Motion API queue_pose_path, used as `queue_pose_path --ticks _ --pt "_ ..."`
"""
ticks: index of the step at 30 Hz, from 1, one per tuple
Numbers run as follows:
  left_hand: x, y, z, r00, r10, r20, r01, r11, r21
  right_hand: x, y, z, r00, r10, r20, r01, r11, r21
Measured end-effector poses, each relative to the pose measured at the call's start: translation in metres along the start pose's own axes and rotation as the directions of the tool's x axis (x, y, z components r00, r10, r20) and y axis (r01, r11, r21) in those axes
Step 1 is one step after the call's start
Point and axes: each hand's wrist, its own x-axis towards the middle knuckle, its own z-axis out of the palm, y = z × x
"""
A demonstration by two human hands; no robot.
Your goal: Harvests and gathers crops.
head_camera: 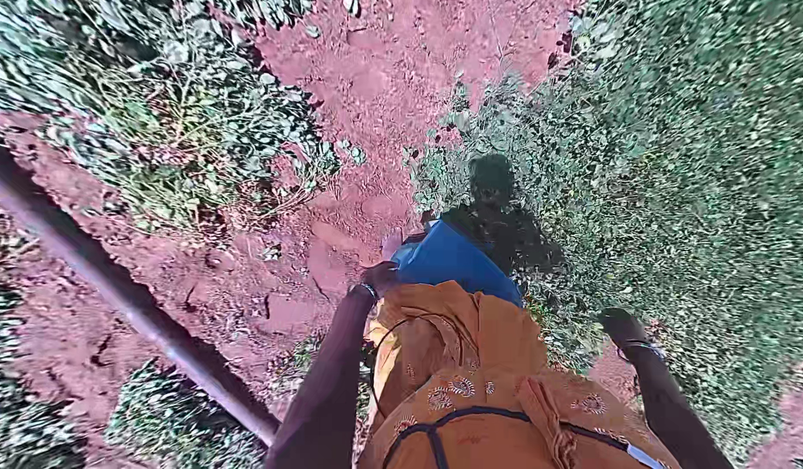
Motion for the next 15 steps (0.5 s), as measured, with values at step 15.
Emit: queue_pose_path --ticks 15 --pt "0.275 -0.035 0.114 0.946 0.09 0.31 0.043 0.918 -0.395 0.28 -0.645 0.298 0.426 -0.82 0.382 0.896 0.44 -0.056"
